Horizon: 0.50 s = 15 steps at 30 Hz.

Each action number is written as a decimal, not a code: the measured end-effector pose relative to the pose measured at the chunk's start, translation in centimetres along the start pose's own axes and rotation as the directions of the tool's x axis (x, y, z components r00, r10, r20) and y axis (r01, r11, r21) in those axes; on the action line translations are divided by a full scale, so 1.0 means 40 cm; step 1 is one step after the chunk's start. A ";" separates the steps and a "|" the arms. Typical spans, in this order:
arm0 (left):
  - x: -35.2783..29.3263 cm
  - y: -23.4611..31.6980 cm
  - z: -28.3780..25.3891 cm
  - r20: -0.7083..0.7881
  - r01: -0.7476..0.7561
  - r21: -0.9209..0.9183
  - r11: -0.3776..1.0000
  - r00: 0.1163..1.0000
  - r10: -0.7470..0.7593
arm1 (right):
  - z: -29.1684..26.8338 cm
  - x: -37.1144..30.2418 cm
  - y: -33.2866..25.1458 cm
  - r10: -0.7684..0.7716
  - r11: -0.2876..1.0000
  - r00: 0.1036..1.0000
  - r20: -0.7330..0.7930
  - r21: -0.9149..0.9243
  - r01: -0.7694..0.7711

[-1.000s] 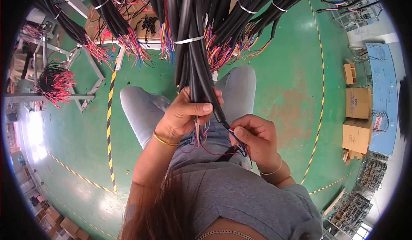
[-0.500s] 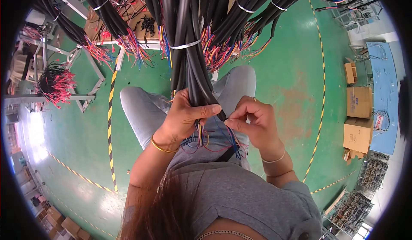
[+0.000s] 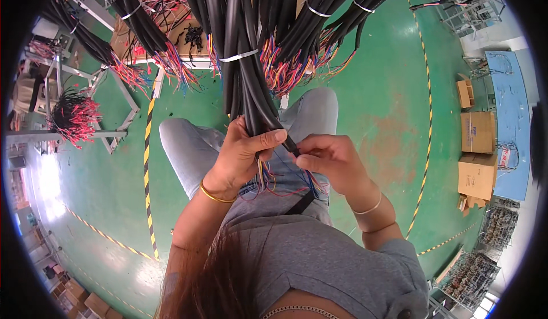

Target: The person takes small connectors from a table and attaches them onto the exposed colored wires of hanging cables by hand.

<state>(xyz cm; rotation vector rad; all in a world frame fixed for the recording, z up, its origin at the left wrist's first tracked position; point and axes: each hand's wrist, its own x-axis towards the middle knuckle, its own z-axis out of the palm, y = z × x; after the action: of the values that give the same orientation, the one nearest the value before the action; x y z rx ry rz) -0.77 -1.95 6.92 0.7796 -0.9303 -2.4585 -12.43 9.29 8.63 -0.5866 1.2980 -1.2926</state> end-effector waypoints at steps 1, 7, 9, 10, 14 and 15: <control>0.001 -0.001 0.000 0.003 0.001 0.002 1.000 1.000 -0.001 | -0.006 0.006 0.006 -0.002 1.000 1.000 -0.002 0.001 0.002; -0.007 0.001 0.000 0.096 0.075 0.003 0.997 0.993 -0.075 | -0.060 0.060 0.007 -0.362 0.859 0.861 0.356 -0.232 0.457; -0.008 0.003 -0.011 0.109 0.084 0.026 0.996 0.990 -0.087 | -0.043 0.068 -0.022 -0.527 0.508 0.657 0.540 -0.420 0.752; -0.008 0.002 -0.013 0.105 0.080 0.025 0.996 0.991 -0.082 | -0.035 0.065 -0.031 -0.526 0.507 0.654 0.544 -0.416 0.755; 0.003 -0.020 -0.010 -0.002 0.006 0.087 0.996 1.000 -0.006 | -0.016 0.037 -0.022 -0.508 -0.048 0.519 0.688 -0.624 0.780; 0.004 -0.025 -0.008 -0.035 -0.028 0.137 0.990 0.999 0.033 | -0.010 0.030 -0.014 -0.453 -0.383 0.415 0.789 -0.593 0.708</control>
<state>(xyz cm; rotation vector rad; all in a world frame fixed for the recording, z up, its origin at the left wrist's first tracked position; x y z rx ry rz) -0.86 -1.49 5.95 0.8475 -1.0978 -2.3649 -13.25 8.19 8.58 -2.8313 1.5465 -0.7520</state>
